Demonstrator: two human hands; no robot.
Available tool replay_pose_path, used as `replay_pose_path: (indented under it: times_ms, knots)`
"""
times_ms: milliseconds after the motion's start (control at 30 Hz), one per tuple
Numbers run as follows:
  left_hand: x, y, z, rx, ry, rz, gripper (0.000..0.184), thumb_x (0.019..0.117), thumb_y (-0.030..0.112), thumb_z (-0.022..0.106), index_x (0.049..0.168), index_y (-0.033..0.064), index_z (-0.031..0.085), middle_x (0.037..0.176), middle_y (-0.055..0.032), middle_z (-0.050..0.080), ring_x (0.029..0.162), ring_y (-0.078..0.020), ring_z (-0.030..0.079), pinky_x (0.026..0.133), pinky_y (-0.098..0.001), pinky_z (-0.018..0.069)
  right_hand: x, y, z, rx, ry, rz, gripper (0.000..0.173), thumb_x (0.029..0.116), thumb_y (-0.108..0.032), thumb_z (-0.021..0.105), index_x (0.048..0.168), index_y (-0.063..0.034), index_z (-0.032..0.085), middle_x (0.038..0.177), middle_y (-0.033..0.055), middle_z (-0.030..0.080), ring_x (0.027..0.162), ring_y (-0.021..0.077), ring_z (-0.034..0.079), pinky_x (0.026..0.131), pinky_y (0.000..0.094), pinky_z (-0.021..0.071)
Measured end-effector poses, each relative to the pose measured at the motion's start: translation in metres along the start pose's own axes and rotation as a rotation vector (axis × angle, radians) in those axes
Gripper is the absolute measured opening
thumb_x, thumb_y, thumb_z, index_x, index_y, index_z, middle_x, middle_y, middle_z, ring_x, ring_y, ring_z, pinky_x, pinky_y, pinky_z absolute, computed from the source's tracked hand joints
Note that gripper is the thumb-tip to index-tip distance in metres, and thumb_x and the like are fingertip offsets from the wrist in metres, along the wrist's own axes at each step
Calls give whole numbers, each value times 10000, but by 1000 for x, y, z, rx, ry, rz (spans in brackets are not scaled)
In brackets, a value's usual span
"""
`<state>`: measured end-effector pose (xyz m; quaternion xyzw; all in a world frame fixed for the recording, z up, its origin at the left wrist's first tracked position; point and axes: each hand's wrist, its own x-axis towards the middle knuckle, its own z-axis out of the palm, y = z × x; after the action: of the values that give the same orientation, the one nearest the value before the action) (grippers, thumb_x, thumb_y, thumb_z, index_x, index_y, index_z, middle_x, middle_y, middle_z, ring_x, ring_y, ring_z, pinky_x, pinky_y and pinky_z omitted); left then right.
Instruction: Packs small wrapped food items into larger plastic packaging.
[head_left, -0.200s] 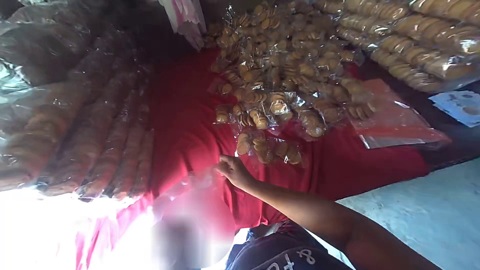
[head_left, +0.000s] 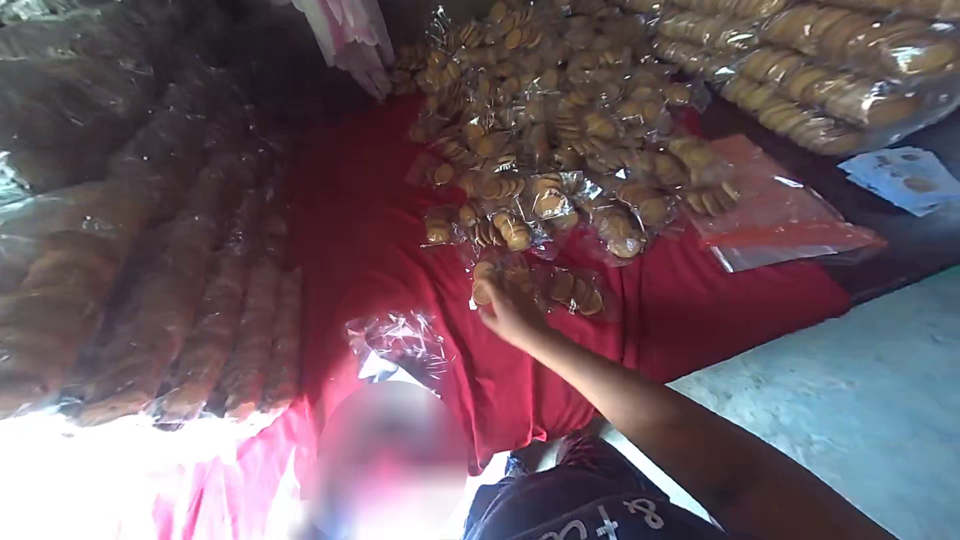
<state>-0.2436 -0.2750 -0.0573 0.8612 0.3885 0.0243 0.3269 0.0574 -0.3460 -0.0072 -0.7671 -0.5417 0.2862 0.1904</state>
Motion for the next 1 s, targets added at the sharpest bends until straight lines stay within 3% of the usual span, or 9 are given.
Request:
replay_pose_path:
  times_ms: [100, 200, 267, 367, 500, 600, 767, 900, 1000]
  knots:
    - [43, -9, -62, -709, 91, -105, 530, 1077, 339, 279, 1312, -81, 502, 1114, -172, 716, 1003, -227, 707, 919, -401, 571, 22, 30, 1, -252, 61, 156, 869, 911, -515, 700, 1617, -217, 291, 1551, 300, 347, 1404, 497, 367, 1110, 655, 326]
    - [99, 12, -91, -1071, 402, -197, 649, 1091, 514, 104, 1435, 63, 419, 1066, -99, 685, 888, -188, 691, 784, -380, 582, 14, 32, 6, -321, 53, 110, 564, 971, -256, 650, 1487, -95, 489, 1476, 278, 450, 1373, 505, 389, 1093, 695, 291]
    - [123, 38, -83, -1018, 579, -239, 436, 1136, 296, 238, 1378, 19, 472, 1081, -94, 625, 869, -140, 636, 769, -322, 551, -2, 33, 4, -212, 242, 42, 309, 976, -130, 572, 1247, -14, 661, 1274, 245, 622, 1213, 433, 585, 1012, 596, 457]
    - [136, 95, -39, -546, 167, 36, 373, 1054, 81, 440, 1379, -81, 522, 1342, -216, 605, 1140, -223, 648, 991, -379, 524, -42, 44, -14, 230, 497, 74, 320, 975, -141, 608, 1174, 106, 647, 1147, 294, 662, 1073, 392, 659, 962, 525, 519]
    - [162, 144, 49, 268, -91, 201, 712, 994, 357, 599, 1615, 169, 307, 1687, -172, 195, 1561, -389, 145, 1200, -664, 150, -102, 89, -11, 721, 418, 354, 339, 1007, -81, 562, 1299, 91, 542, 1141, 221, 634, 943, 214, 689, 836, 366, 593]
    - [186, 115, 73, 248, 248, 412, 461, 1002, 167, 593, 1459, 110, 566, 1529, -150, 508, 1424, -385, 460, 1131, -601, 385, -149, 111, -13, 440, 174, 517, 322, 1029, -209, 594, 1192, 64, 643, 1075, 204, 685, 964, 257, 668, 906, 446, 524]
    - [179, 98, 14, -682, -49, 147, 267, 1088, 198, 412, 1125, 69, 643, 898, 29, 654, 761, -24, 610, 714, -227, 535, -130, 107, -20, -57, 401, 106, 303, 1024, -178, 549, 1164, 49, 694, 1135, 253, 696, 1081, 419, 676, 946, 571, 533]
    - [159, 109, -2, -302, -224, 113, 267, 1054, 134, 537, 1198, -42, 677, 1023, -181, 714, 909, -233, 689, 893, -450, 549, -71, 85, -14, -216, -142, 111, 402, 1068, -307, 503, 1278, 10, 634, 1270, 257, 631, 1276, 436, 545, 1106, 615, 352]
    - [142, 115, 2, -701, -280, 23, 238, 1062, 109, 496, 1167, -26, 662, 946, -43, 688, 824, -53, 639, 807, -258, 550, -66, 91, -22, 113, -272, -50, 319, 1067, -192, 498, 1146, 80, 644, 1063, 253, 670, 1045, 351, 641, 973, 505, 465]
